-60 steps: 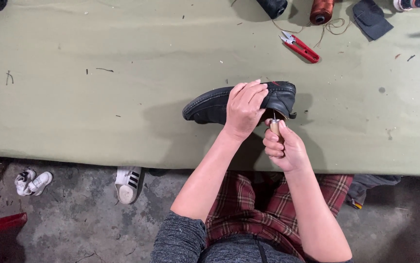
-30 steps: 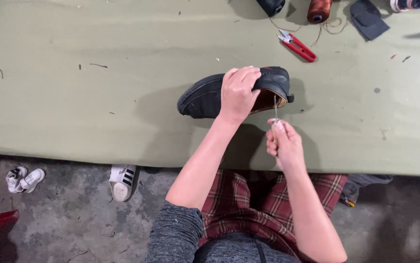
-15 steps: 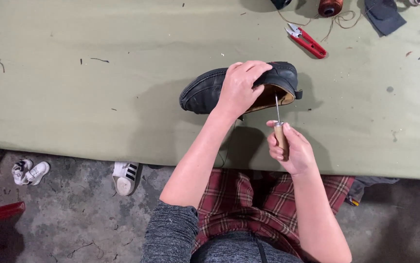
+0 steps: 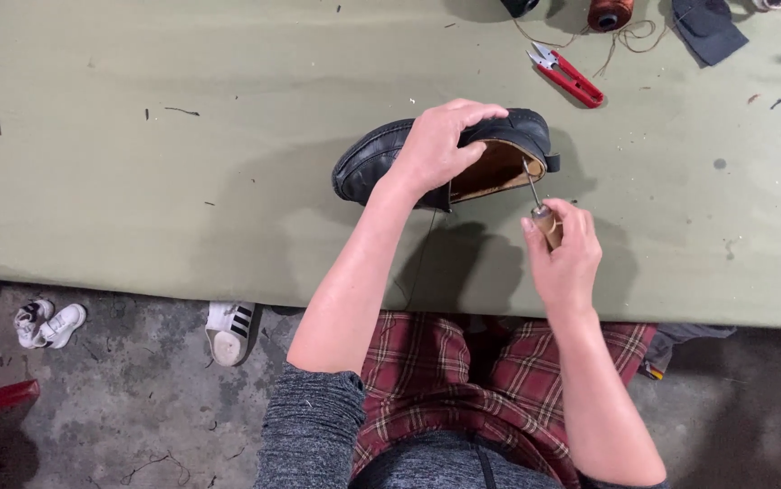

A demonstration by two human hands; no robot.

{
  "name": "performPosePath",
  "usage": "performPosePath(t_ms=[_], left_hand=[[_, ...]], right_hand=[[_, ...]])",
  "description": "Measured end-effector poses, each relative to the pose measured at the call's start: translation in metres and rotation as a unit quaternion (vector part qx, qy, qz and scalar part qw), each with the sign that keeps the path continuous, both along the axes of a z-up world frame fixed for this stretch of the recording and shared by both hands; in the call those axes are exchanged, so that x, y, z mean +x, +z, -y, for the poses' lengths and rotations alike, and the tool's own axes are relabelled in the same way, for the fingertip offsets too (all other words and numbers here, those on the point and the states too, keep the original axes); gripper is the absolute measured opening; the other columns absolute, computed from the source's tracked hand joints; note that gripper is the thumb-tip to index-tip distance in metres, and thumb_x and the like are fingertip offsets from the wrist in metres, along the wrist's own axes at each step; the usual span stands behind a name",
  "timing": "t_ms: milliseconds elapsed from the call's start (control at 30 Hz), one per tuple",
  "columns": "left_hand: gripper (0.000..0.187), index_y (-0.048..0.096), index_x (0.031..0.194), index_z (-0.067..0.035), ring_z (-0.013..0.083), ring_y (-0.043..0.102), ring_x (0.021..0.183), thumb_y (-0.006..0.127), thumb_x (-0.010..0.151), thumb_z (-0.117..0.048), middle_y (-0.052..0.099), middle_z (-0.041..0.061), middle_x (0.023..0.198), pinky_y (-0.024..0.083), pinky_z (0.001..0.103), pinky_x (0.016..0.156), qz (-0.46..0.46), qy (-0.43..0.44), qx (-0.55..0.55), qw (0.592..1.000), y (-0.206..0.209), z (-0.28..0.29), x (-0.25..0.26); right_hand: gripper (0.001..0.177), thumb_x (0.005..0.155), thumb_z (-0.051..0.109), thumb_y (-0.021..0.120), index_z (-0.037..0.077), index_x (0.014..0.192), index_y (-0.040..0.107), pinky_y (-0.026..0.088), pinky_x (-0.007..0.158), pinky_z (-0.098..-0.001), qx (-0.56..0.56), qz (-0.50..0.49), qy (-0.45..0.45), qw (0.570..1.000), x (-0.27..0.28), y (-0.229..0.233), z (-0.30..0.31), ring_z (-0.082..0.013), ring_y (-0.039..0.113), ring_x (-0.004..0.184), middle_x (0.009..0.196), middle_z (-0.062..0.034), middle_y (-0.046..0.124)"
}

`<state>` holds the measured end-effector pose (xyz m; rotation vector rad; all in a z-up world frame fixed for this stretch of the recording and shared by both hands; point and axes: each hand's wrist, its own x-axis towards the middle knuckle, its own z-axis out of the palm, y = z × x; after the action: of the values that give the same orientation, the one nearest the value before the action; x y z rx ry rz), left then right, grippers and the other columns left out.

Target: Hand-sewing a leather shoe using a stitching awl and thread at a workbench

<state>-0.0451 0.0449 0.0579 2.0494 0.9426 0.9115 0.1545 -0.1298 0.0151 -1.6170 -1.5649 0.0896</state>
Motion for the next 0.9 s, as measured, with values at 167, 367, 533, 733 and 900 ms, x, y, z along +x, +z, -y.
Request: performPosePath(t_ms=[167, 367, 533, 733, 900], left_hand=[[0.041, 0.074, 0.12, -0.031, 0.0243, 0.07, 0.116, 0.075, 0.082, -0.016, 0.075, -0.005, 0.12, 0.056, 0.04, 0.102, -0.005, 0.004, -0.02, 1.0, -0.007, -0.008, 0.001], [0.035, 0.076, 0.114, -0.028, 0.024, 0.071, 0.113, 0.076, 0.081, -0.016, 0.075, -0.005, 0.117, 0.056, 0.039, 0.1, -0.017, 0.003, -0.006, 1.0, -0.024, -0.022, 0.003], [0.039, 0.077, 0.113, -0.015, 0.0208, 0.072, 0.107, 0.063, 0.078, -0.004, 0.076, 0.004, 0.118, 0.052, 0.031, 0.097, -0.039, 0.002, 0.013, 0.999, -0.004, -0.013, 0.004], [0.044, 0.075, 0.112, -0.009, 0.0232, 0.073, 0.106, 0.059, 0.074, 0.004, 0.077, 0.007, 0.116, 0.055, 0.033, 0.097, -0.013, 0.009, 0.041, 0.999, -0.006, -0.009, 0.002], [0.039, 0.075, 0.109, -0.006, 0.0243, 0.074, 0.104, 0.059, 0.075, 0.002, 0.078, 0.008, 0.114, 0.057, 0.033, 0.094, -0.004, 0.018, 0.053, 0.998, -0.011, -0.011, 0.005]], right_hand=[[0.036, 0.113, 0.026, 0.046, -0.003, 0.122, 0.066, 0.046, 0.036, -0.0285, -0.264, -0.504, 0.09, 0.818, -0.004, 0.038, -0.004, -0.0182, 0.058, 0.048, 0.072, -0.0201, 0.064], [0.028, 0.107, 0.014, 0.061, -0.006, 0.126, 0.065, 0.05, 0.041, -0.0247, -0.277, -0.364, 0.046, 0.888, 0.002, 0.047, 0.005, -0.0151, 0.062, 0.057, 0.082, -0.0192, 0.07], [0.029, 0.093, 0.013, 0.079, 0.012, 0.12, 0.069, 0.053, 0.081, -0.0469, -0.123, 0.142, -0.038, 0.981, 0.018, 0.015, 0.01, -0.0329, 0.064, 0.096, 0.117, -0.0135, 0.064], [0.022, 0.101, 0.018, 0.066, 0.01, 0.122, 0.068, 0.044, 0.068, -0.0244, -0.33, -0.23, 0.003, 0.916, 0.024, 0.059, 0.012, -0.0103, 0.058, 0.075, 0.095, -0.0028, 0.069], [0.029, 0.111, 0.02, 0.049, 0.007, 0.125, 0.071, 0.035, 0.045, -0.023, -0.436, -0.359, 0.035, 0.824, 0.046, 0.075, 0.022, -0.0133, 0.054, 0.057, 0.081, -0.0078, 0.07]])
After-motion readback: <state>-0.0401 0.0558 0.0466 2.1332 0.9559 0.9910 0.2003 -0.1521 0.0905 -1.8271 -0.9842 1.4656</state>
